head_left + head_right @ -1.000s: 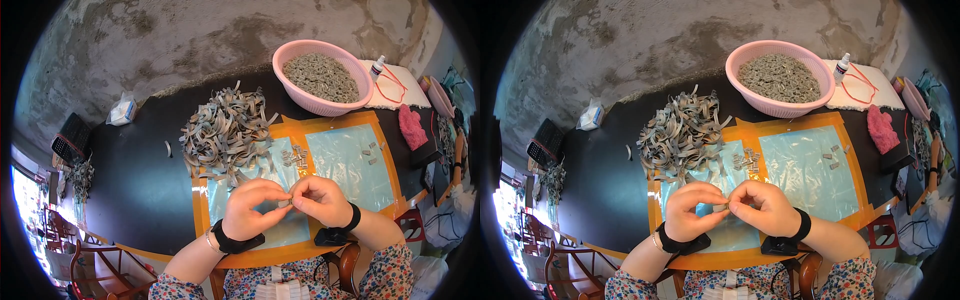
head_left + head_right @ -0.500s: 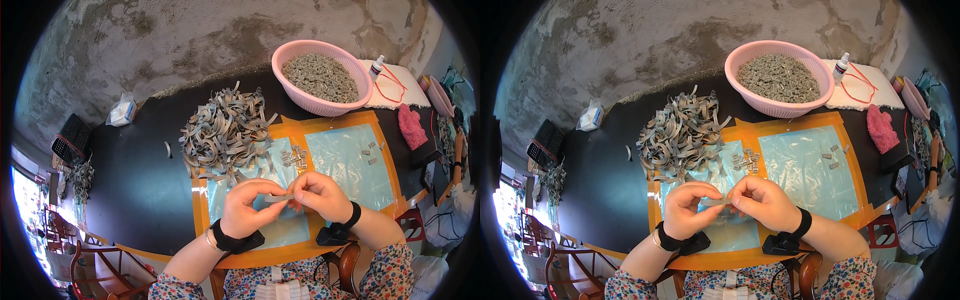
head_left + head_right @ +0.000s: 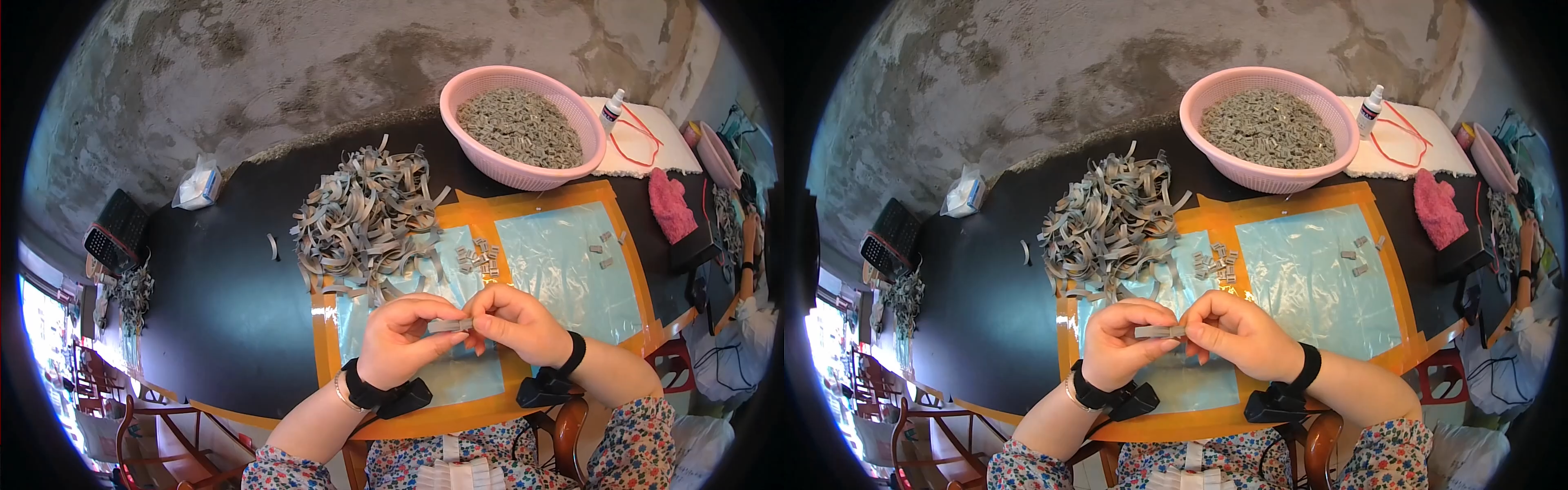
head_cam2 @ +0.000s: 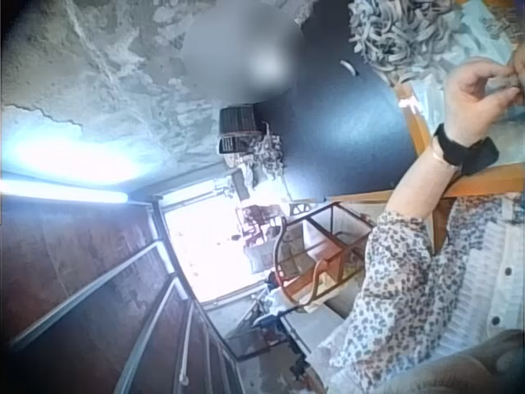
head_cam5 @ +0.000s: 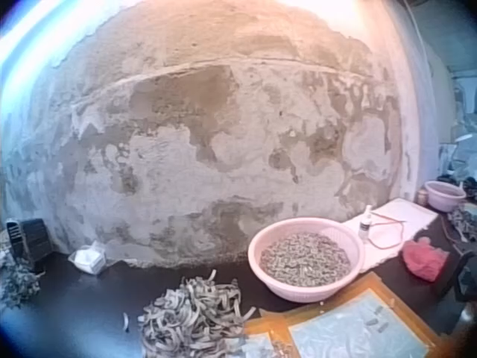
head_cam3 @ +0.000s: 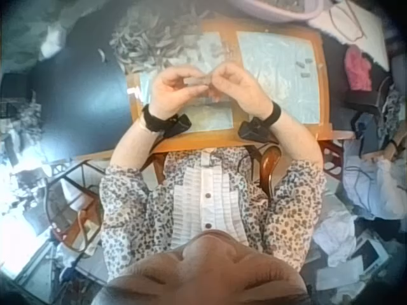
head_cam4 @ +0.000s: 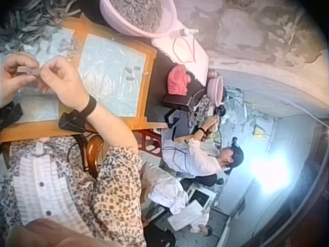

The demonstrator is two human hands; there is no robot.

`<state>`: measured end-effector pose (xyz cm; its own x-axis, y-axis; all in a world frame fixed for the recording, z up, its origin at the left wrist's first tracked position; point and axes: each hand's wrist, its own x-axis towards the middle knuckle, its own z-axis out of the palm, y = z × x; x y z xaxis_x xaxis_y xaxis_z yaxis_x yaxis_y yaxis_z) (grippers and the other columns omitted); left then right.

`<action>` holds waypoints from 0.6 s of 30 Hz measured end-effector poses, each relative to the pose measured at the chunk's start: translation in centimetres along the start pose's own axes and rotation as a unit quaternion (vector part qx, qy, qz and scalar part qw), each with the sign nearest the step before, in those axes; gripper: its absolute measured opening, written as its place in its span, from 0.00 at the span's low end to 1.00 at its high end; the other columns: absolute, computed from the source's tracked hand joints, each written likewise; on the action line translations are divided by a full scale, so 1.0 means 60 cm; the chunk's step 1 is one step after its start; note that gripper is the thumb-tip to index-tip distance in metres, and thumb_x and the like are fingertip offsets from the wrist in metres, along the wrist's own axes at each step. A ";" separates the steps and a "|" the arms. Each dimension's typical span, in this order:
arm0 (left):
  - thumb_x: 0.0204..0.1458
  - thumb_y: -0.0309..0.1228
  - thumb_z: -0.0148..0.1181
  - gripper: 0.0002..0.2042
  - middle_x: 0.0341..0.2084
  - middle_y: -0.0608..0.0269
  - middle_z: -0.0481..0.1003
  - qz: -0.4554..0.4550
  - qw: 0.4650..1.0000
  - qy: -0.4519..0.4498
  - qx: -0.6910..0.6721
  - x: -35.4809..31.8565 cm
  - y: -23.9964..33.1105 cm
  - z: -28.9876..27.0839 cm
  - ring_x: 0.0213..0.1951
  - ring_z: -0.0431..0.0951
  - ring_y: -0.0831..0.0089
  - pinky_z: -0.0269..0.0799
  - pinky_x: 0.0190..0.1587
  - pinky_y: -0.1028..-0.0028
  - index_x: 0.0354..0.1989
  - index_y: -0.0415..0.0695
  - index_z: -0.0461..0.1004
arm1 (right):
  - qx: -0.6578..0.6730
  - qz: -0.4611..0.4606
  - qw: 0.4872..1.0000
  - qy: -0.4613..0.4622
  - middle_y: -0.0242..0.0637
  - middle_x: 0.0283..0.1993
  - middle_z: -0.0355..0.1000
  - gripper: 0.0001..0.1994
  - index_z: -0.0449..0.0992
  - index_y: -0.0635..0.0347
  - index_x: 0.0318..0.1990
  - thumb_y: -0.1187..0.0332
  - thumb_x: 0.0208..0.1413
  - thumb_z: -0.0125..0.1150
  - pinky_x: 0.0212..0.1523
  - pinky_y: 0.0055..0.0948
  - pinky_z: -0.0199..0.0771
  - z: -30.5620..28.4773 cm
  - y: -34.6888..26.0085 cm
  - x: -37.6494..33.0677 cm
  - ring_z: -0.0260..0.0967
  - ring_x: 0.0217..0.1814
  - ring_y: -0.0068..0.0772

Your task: The recorder is assembling small plastic and metal components, likely for footwear, by hand at a workbench.

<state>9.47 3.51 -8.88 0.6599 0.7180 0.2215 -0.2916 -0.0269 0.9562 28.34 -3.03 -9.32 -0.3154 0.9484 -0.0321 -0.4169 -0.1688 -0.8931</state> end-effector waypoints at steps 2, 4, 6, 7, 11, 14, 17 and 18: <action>0.39 0.14 0.62 0.13 0.36 0.56 0.73 -0.006 1.000 0.009 0.000 -0.001 0.001 0.002 0.38 0.74 0.71 0.71 0.42 0.75 0.35 0.36 0.74 | -0.007 -0.012 1.000 -0.002 0.31 0.37 0.66 0.06 0.65 0.60 0.37 0.67 0.59 0.51 0.38 0.22 0.68 0.000 0.001 -0.001 0.65 0.39 0.20; 0.39 0.14 0.62 0.12 0.35 0.55 0.73 -0.007 1.000 0.019 -0.015 -0.001 0.000 0.003 0.39 0.74 0.70 0.72 0.41 0.75 0.35 0.36 0.74 | -0.018 -0.025 1.000 -0.001 0.32 0.37 0.66 0.05 0.65 0.60 0.37 0.69 0.59 0.50 0.38 0.22 0.68 0.001 0.001 -0.002 0.65 0.39 0.20; 0.41 0.14 0.60 0.12 0.36 0.55 0.73 0.000 1.000 -0.003 -0.015 -0.001 -0.003 -0.002 0.40 0.74 0.71 0.70 0.43 0.74 0.37 0.35 0.74 | -0.014 -0.028 0.999 -0.003 0.32 0.37 0.66 0.05 0.65 0.61 0.37 0.69 0.59 0.50 0.39 0.22 0.68 0.002 0.000 -0.002 0.65 0.39 0.20; 0.43 0.13 0.58 0.12 0.37 0.55 0.73 0.008 1.000 -0.024 -0.016 -0.001 -0.005 -0.004 0.42 0.73 0.71 0.69 0.45 0.74 0.39 0.34 0.74 | -0.010 -0.032 0.999 -0.005 0.32 0.37 0.67 0.05 0.65 0.61 0.37 0.70 0.59 0.50 0.39 0.22 0.68 0.003 0.000 -0.002 0.65 0.39 0.19; 0.41 0.15 0.61 0.11 0.36 0.54 0.73 0.028 0.999 -0.025 0.000 0.004 -0.010 -0.001 0.41 0.74 0.69 0.73 0.42 0.74 0.36 0.36 0.73 | 0.000 -0.033 0.999 -0.002 0.32 0.38 0.66 0.04 0.65 0.61 0.37 0.71 0.58 0.50 0.39 0.21 0.68 0.003 -0.001 -0.001 0.64 0.39 0.19; 0.42 0.15 0.60 0.11 0.36 0.54 0.73 0.020 1.000 -0.012 -0.015 0.006 -0.006 0.004 0.40 0.73 0.69 0.72 0.41 0.75 0.36 0.36 0.73 | -0.041 -0.017 0.999 0.005 0.31 0.38 0.66 0.04 0.65 0.61 0.36 0.71 0.57 0.51 0.40 0.21 0.67 -0.002 0.003 -0.001 0.64 0.39 0.18; 0.42 0.14 0.59 0.12 0.36 0.54 0.73 -0.010 1.000 0.004 -0.014 0.002 -0.006 0.002 0.39 0.73 0.69 0.70 0.41 0.75 0.37 0.36 0.74 | -0.077 -0.048 0.994 0.058 0.29 0.37 0.64 0.04 0.65 0.60 0.37 0.72 0.56 0.53 0.40 0.20 0.65 0.004 0.004 0.002 0.62 0.38 0.17; 0.42 0.15 0.59 0.12 0.36 0.55 0.74 0.003 1.000 -0.003 0.006 0.003 -0.008 0.000 0.40 0.74 0.70 0.69 0.43 0.75 0.37 0.36 0.74 | -0.074 -0.082 0.992 0.067 0.29 0.36 0.63 0.06 0.66 0.60 0.40 0.72 0.56 0.53 0.40 0.20 0.64 0.008 0.002 0.002 0.61 0.37 0.17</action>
<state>9.71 3.68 -9.28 0.6625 0.7137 0.2275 -0.2861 -0.0396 0.9574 27.82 -3.05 -9.21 -0.1331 0.9887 0.0692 -0.3206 0.0231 -0.9469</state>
